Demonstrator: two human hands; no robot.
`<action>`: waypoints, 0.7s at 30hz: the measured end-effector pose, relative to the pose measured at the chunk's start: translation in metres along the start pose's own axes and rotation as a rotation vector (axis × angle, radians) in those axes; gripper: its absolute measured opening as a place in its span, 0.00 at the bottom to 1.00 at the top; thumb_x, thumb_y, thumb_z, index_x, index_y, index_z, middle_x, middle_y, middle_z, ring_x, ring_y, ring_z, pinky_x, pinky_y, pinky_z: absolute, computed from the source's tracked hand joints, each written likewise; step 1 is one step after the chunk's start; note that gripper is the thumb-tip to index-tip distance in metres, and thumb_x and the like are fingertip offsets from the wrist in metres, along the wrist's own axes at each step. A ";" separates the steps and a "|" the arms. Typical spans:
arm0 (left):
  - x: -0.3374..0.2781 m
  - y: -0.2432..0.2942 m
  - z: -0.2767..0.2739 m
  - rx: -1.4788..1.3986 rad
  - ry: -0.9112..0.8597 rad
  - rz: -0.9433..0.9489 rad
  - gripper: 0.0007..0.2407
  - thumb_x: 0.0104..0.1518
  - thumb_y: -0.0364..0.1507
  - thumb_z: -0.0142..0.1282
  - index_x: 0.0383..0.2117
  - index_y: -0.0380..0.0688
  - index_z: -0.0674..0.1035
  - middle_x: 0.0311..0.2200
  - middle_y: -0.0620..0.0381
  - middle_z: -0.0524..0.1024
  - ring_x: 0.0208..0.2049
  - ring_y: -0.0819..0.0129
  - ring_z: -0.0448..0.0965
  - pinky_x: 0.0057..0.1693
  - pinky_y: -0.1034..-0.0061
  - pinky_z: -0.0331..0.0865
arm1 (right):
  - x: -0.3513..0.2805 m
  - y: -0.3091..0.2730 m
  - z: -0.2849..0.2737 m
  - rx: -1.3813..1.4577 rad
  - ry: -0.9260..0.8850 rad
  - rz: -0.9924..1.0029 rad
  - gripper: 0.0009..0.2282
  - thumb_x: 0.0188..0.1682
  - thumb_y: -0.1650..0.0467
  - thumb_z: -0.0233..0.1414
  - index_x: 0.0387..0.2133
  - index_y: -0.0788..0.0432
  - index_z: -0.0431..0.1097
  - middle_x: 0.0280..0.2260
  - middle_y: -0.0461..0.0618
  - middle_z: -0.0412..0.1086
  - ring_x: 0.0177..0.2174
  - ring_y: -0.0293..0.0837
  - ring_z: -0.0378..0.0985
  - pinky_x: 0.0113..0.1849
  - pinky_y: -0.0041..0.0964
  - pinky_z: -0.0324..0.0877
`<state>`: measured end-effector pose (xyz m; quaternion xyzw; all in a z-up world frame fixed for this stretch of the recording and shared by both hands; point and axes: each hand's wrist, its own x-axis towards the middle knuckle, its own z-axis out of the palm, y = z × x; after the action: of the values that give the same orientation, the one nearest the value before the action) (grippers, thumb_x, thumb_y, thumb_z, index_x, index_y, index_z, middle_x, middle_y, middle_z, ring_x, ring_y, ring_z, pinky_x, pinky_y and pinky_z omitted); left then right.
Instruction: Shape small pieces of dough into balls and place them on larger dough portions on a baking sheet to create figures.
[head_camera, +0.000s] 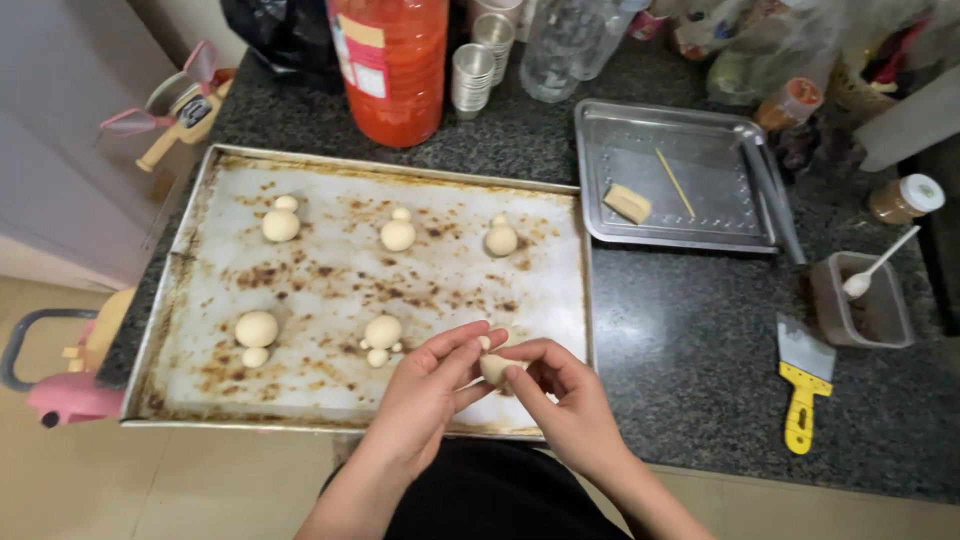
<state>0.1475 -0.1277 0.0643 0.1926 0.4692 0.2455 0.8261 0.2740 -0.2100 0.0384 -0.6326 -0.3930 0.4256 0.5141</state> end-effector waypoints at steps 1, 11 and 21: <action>-0.001 -0.001 -0.005 -0.063 0.006 0.007 0.11 0.51 0.22 0.48 0.40 0.31 0.74 0.43 0.39 0.77 0.39 0.63 0.74 0.49 0.62 0.72 | 0.001 0.001 0.006 -0.070 -0.002 -0.050 0.05 0.44 0.73 0.51 0.32 0.59 0.71 0.20 0.40 0.66 0.20 0.29 0.57 0.24 0.23 0.54; -0.007 0.010 -0.065 0.253 -0.052 0.159 0.17 0.45 0.22 0.58 0.44 0.35 0.75 0.34 0.52 0.78 0.36 0.73 0.76 0.47 0.78 0.73 | 0.013 -0.018 0.055 -0.255 -0.079 -0.227 0.08 0.43 0.71 0.52 0.36 0.57 0.73 0.26 0.45 0.69 0.24 0.35 0.66 0.26 0.25 0.60; -0.018 0.027 -0.083 0.586 -0.304 0.255 0.10 0.51 0.34 0.52 0.29 0.40 0.82 0.29 0.62 0.80 0.35 0.80 0.75 0.46 0.86 0.65 | 0.007 -0.031 0.067 -0.468 -0.145 -0.355 0.05 0.47 0.69 0.47 0.28 0.57 0.69 0.28 0.46 0.65 0.27 0.39 0.67 0.30 0.28 0.62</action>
<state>0.0611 -0.1090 0.0506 0.5131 0.3634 0.1702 0.7588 0.2116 -0.1772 0.0608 -0.6233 -0.6205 0.2711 0.3911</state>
